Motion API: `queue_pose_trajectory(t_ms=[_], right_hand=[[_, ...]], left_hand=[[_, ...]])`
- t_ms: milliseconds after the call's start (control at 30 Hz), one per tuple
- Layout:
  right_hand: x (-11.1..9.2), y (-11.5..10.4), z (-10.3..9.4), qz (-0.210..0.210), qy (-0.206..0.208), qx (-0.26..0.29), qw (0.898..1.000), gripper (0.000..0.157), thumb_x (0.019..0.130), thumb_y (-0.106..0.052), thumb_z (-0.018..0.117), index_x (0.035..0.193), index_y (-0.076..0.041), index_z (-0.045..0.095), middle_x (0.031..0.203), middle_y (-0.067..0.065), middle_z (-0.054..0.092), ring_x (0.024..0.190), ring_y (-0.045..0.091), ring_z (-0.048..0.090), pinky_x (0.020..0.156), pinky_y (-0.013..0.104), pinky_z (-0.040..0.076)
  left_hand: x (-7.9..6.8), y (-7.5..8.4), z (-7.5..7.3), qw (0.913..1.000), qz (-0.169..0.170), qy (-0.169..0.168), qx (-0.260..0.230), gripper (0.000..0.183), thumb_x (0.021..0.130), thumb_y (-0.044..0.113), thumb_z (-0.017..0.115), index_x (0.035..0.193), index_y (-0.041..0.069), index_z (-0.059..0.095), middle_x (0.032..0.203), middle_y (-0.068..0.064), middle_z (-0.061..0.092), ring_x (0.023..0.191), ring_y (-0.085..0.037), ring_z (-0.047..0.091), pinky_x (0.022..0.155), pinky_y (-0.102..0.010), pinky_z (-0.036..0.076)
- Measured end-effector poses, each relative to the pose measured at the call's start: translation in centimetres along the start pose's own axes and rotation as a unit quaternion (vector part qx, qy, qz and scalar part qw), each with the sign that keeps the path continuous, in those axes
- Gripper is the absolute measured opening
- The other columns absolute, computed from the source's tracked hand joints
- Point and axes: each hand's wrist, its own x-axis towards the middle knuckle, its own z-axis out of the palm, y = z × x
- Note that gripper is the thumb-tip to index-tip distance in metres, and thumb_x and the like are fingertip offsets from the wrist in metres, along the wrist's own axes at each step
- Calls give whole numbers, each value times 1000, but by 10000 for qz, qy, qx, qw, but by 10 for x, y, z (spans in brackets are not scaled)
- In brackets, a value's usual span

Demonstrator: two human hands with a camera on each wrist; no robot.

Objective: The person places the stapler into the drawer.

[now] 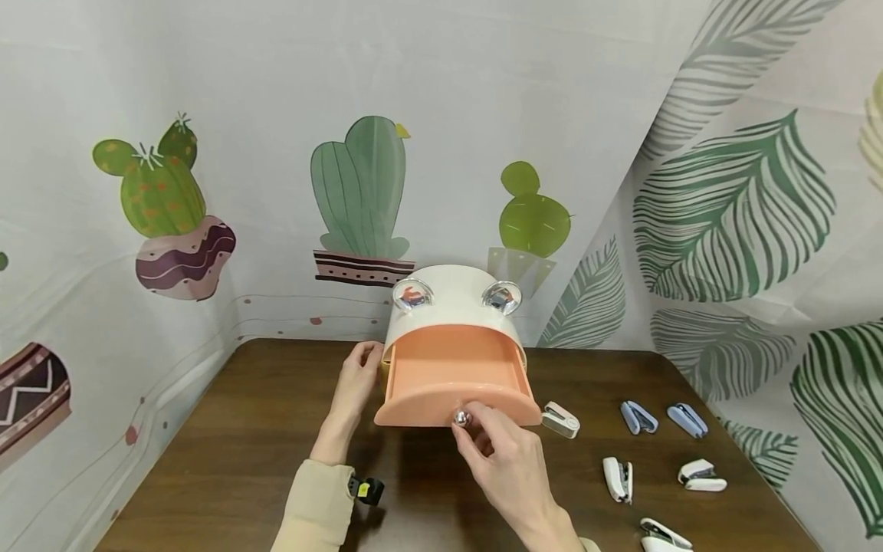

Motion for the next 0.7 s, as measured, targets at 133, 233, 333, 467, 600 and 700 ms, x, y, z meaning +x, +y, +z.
queue_pose_trajectory(t_ms=[133, 233, 333, 467, 600, 700], right_hand=[[-1, 2, 0, -166, 59, -253, 9995, 17, 96, -27, 64, 99, -10, 67, 73, -11, 57, 55, -2, 50, 51, 11, 41], [-1, 1, -1, -176, 63, -201, 9996, 18, 96, -28, 64, 99, -11, 68, 74, -11, 59, 56, -3, 51, 51, 11, 41], [0, 1, -4, -194, 121, -79, 9997, 12, 94, -24, 67, 96, -12, 69, 73, -13, 60, 57, -4, 52, 52, 11, 42], [2, 3, -13, -177, 293, -97, 9994, 8, 93, -19, 66, 88, -14, 70, 72, -13, 62, 59, -3, 52, 52, 15, 43], [3, 11, -28, -23, 492, -156, 9987, 10, 93, -17, 65, 86, -13, 71, 73, -9, 65, 58, 1, 53, 53, 18, 44], [5, 20, -40, 218, 610, -180, 9977, 7, 89, -11, 66, 87, -12, 73, 73, -8, 65, 58, 1, 53, 52, 18, 44]], left_hand=[[-1, 0, -1, 10000, 43, 26, 45, 35, 103, 31, 49, 121, 3, 59, 105, -11, 59, 86, -23, 54, 74, -36, 47], [-1, 2, -1, 10000, 25, -4, 22, 34, 103, 30, 49, 121, 3, 59, 103, -11, 58, 81, -18, 53, 74, -38, 48], [-1, 3, -1, 10000, 8, -38, -25, 35, 103, 30, 49, 123, 3, 59, 104, -11, 58, 82, -19, 53, 75, -38, 47], [-1, 3, -1, 10000, 12, -30, -49, 37, 103, 31, 50, 124, 2, 59, 107, -12, 59, 88, -25, 54, 75, -37, 47], [-1, 2, -1, 10000, -3, -32, 3, 36, 104, 31, 48, 124, 3, 59, 110, -12, 59, 95, -31, 54, 76, -35, 47], [0, 1, -1, 10000, 4, -30, 36, 35, 104, 30, 47, 124, 4, 58, 111, -13, 59, 98, -33, 54, 77, -35, 47]])
